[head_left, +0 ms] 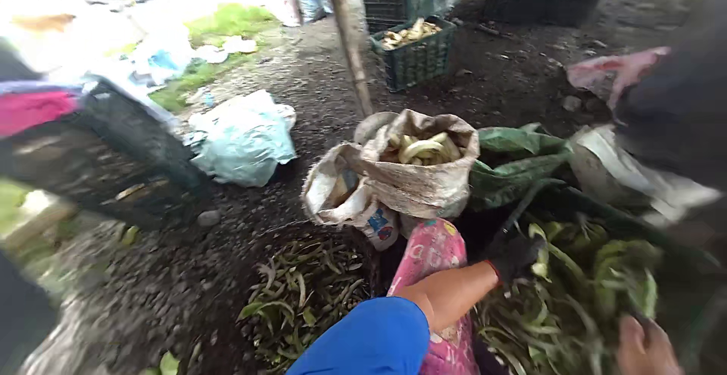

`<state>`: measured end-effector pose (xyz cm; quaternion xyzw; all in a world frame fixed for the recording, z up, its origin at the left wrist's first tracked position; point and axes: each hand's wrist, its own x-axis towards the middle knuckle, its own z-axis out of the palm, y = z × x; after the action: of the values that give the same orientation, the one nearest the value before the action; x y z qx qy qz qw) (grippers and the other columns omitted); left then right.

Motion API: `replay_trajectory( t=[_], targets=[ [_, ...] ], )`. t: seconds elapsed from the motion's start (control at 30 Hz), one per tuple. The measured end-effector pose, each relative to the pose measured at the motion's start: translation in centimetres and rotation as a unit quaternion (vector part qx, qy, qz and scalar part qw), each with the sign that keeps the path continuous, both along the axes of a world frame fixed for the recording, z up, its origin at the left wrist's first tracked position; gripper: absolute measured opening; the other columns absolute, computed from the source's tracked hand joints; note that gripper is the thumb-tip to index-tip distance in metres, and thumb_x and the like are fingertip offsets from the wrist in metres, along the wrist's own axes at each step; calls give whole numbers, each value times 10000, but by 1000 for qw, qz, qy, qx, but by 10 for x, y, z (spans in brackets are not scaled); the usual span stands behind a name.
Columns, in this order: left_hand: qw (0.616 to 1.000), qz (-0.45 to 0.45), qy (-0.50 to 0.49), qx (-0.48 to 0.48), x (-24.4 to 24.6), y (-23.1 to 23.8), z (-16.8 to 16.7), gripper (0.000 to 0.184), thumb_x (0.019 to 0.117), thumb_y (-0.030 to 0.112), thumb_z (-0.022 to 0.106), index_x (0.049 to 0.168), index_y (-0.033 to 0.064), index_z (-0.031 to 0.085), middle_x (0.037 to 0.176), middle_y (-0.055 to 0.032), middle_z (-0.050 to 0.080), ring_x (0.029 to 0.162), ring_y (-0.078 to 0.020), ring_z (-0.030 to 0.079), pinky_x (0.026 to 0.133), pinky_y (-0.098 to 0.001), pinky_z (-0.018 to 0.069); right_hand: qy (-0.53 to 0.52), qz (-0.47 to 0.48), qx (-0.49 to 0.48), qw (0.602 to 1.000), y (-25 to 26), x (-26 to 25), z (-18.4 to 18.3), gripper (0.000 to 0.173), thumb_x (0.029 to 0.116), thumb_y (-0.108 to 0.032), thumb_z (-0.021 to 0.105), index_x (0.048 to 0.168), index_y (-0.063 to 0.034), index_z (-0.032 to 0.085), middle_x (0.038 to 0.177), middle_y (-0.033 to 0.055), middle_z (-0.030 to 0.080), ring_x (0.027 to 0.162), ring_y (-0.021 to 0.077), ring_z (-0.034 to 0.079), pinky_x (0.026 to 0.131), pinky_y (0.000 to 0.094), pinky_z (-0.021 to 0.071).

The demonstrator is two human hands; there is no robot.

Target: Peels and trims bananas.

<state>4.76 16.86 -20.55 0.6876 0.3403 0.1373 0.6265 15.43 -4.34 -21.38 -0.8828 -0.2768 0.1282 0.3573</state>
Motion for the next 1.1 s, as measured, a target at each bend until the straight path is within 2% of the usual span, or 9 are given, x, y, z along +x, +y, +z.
replay_trajectory(
  t=[0.07, 0.27, 0.43, 0.6, 0.67, 0.77, 0.9, 1.03, 1.1],
  targets=[
    [998, -30, 7, 56, 1, 6, -4, 452, 1106, 245, 415, 1424, -63, 501, 1321, -262, 611, 1192, -290, 616, 1054, -423, 484, 16, 6, -4, 1000, 9, -15, 8, 538, 1101, -361, 441, 1443, 43, 531, 1385, 339, 575, 1301, 494, 557, 1091, 679, 399],
    [968, -122, 2, 217, -8, 12, -82, 445, 1037, 177, 552, 1474, 111, 501, 1494, -111, 524, 1327, -217, 541, 1086, -455, 477, 54, 32, -40, 997, 26, -22, -9, 483, 1096, -330, 463, 1449, -12, 551, 1414, 275, 581, 1318, 433, 565, 1112, 600, 430],
    [974, -34, 16, 222, -9, -2, -46, 446, 1089, 241, 448, 1513, 103, 433, 1501, -158, 499, 1338, -292, 519, 1075, -523, 453, 46, 62, -48, 996, 31, -40, -8, 525, 1041, -465, 558, 1418, -105, 614, 1336, 232, 645, 1242, 429, 614, 1043, 642, 465],
    [985, 54, -45, 157, 12, 2, -39, 473, 1120, 224, 322, 1495, -54, 399, 1480, -247, 483, 1361, -258, 485, 1155, -387, 378, -46, 75, -34, 996, 32, -49, -15, 506, 1030, -489, 562, 1376, -133, 662, 1237, 231, 680, 1193, 436, 627, 1006, 636, 461],
    [993, -24, -24, 110, -3, -4, -43, 459, 1100, 310, 385, 1500, 92, 443, 1423, -172, 551, 1246, -256, 568, 1023, -476, 484, -59, 58, -29, 996, 31, -39, -19, 494, 1018, -464, 608, 1383, -134, 657, 1229, 238, 675, 1184, 440, 624, 993, 637, 465],
    [979, -170, -76, -80, -9, -8, -39, 425, 1086, 447, 367, 1390, 211, 548, 1154, -40, 662, 929, -123, 636, 792, -365, 558, -82, -7, -20, 996, 27, -13, -29, 467, 1008, -429, 649, 1378, -145, 653, 1236, 242, 669, 1172, 449, 627, 984, 642, 482],
    [949, -295, -47, -103, -5, -7, -21, 428, 1114, 301, 350, 1450, 89, 508, 1258, -53, 646, 1082, -57, 622, 965, -270, 517, -22, -93, -17, 995, 17, 12, -26, 492, 1073, -471, 494, 1409, -135, 622, 1314, 243, 649, 1223, 466, 606, 981, 691, 455],
    [982, -130, -101, -93, 7, -8, -33, 451, 1112, 319, 300, 1465, 83, 452, 1213, -72, 626, 1018, -96, 616, 888, -313, 544, -1, -51, -6, 999, 23, -14, -14, 504, 1070, -478, 484, 1404, -128, 626, 1293, 234, 661, 1193, 450, 625, 973, 684, 469],
    [993, 1, -94, 65, 12, -9, -34, 477, 1119, 250, 298, 1490, -24, 419, 1422, -181, 543, 1287, -167, 530, 1095, -334, 434, -4, -3, -7, 1000, 30, -40, -11, 490, 1053, -469, 527, 1404, -143, 636, 1273, 223, 672, 1192, 428, 630, 1001, 660, 464]
  ],
)
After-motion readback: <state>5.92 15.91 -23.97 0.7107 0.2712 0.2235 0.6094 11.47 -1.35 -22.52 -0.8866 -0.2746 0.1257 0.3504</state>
